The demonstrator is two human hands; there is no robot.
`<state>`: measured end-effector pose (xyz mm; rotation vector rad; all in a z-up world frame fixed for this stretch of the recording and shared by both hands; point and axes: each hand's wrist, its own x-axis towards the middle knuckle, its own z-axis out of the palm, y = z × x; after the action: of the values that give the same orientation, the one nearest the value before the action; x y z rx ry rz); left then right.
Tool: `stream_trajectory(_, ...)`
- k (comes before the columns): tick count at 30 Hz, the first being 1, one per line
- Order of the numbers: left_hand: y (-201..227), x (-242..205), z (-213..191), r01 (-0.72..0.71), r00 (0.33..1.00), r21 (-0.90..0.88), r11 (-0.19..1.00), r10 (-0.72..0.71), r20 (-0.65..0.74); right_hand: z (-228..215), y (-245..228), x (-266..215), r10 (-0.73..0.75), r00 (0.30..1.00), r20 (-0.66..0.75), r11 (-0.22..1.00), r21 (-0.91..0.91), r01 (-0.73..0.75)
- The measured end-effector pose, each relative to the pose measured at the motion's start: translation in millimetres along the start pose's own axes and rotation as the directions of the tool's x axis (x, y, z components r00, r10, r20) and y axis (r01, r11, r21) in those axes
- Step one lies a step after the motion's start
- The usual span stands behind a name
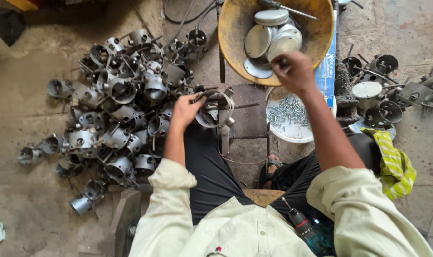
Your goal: The person sits on the floor and uses a cordless drill to fasten screws into white circular metal covers. They pick up a cover, align it with a metal cylinder, and drive screws into it. The person occasionally wipes the parts with a cloth and places the assembled units into a yellow bowl.
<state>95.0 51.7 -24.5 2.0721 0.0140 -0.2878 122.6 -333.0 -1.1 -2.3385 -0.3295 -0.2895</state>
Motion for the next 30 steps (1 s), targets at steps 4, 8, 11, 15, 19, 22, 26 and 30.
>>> stream_trajectory(4, 33.6, -0.9, -9.0, 0.116, 0.993, 0.334, 0.935, -0.097, -0.074, -29.7, -44.4, -9.2, -0.045, 0.986, -0.162, 0.974, 0.213, 0.080)
stream_trajectory(8, 57.5, -15.7, 5.6, 0.146, 0.975, 0.390, 0.909, -0.066, -0.211, 0.2, -73.6, -33.4, -0.075, 0.986, -0.148, 0.989, 0.115, 0.092)
stream_trajectory(11, 56.6, -27.7, 7.4, 0.204, 0.936, 0.371, 0.906, -0.069, -0.346, 32.2, -81.8, -50.0, -0.066, 0.997, -0.050, 0.995, 0.077, 0.070)
stream_trajectory(15, 32.4, -39.3, 17.5, -0.106, 0.852, 0.386, 0.916, 0.284, -0.440, 35.4, -78.7, -56.9, -0.091, 0.996, -0.007, 0.994, 0.054, 0.092)
stream_trajectory(19, 6.9, -40.2, 25.7, -0.043, 0.881, 0.267, 0.963, 0.163, -0.444, 5.8, -104.6, -47.0, 0.020, 0.992, -0.122, 0.949, 0.314, 0.019)
stream_trajectory(22, -10.6, -33.2, 22.5, -0.083, 0.876, 0.131, 0.988, 0.135, -0.463, -17.8, -133.5, -46.4, -0.046, 0.961, -0.273, 0.890, 0.425, 0.163)
stream_trajectory(26, -21.5, -25.7, 21.2, -0.130, 0.872, 0.184, 0.974, 0.200, -0.447, -4.3, -164.5, -54.5, -0.311, 0.838, -0.448, 0.780, 0.384, 0.495)
stream_trajectory(30, -26.8, -18.7, 25.9, -0.172, 0.869, 0.192, 0.966, 0.240, -0.432, 44.2, -167.0, -62.7, 0.207, 0.912, 0.355, 0.229, 0.888, -0.398)
